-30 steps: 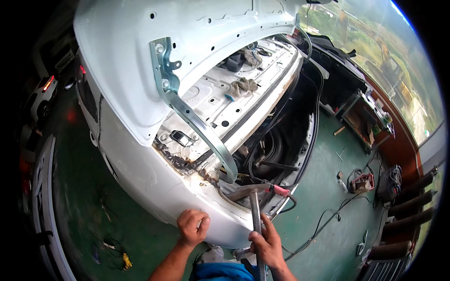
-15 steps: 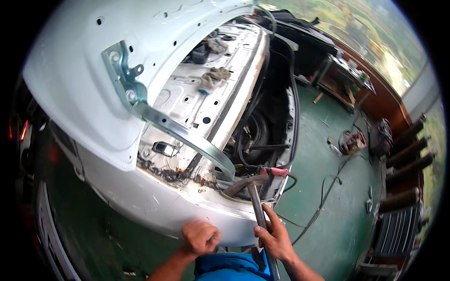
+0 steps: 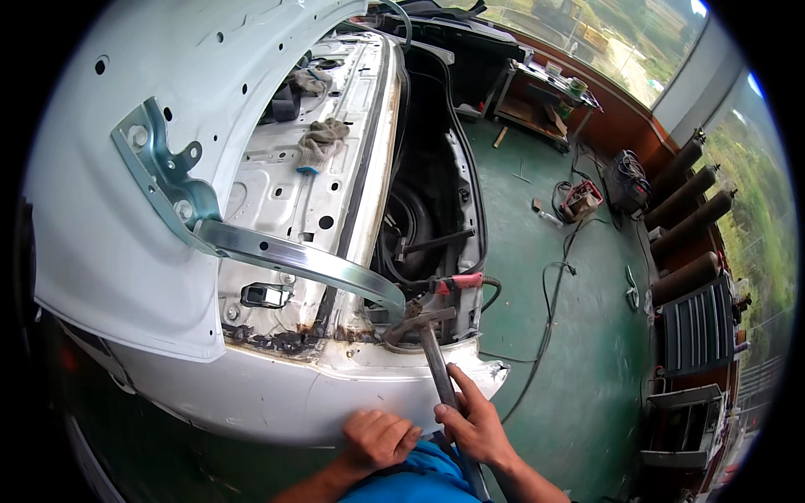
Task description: The person uses a hammer and chisel to remove old sealant and reshape the front bumper area of a white car. They then use a welding torch to weld a metal bracket to the car's frame. Finally, they use pliers to remove debris from the bumper area.
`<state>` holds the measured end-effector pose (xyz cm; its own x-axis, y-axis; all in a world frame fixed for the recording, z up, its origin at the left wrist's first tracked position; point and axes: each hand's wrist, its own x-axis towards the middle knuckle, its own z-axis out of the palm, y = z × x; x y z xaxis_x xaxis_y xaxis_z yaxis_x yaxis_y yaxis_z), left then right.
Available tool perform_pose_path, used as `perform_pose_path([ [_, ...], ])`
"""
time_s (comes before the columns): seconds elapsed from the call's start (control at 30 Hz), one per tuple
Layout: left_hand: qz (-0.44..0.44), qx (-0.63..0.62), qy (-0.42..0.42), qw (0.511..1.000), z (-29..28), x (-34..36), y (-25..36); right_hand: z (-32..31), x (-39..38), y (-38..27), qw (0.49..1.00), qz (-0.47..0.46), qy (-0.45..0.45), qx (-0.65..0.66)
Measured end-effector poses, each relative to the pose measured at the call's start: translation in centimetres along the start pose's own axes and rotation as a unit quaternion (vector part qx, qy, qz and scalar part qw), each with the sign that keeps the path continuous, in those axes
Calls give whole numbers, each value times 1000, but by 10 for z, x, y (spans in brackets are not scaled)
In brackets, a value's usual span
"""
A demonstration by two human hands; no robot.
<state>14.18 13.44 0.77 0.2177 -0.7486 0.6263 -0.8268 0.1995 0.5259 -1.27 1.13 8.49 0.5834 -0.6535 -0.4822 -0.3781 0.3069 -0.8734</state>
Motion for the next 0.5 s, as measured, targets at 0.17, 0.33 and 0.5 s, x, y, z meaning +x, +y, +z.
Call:
perform_pose_path([
  [0.17, 12, -17, -16, 1000, -4, 0, -2, 12, -2, -1, 1000, 2, 15, 9],
  [0.33, 26, -41, -27, 998, -6, -1, -3, 18, -1, 3, 1000, 6, 2, 18],
  [0.5, 28, -51, -35, 998, -8, -2, -4, 19, -3, 2, 999, 14, 12, 29],
])
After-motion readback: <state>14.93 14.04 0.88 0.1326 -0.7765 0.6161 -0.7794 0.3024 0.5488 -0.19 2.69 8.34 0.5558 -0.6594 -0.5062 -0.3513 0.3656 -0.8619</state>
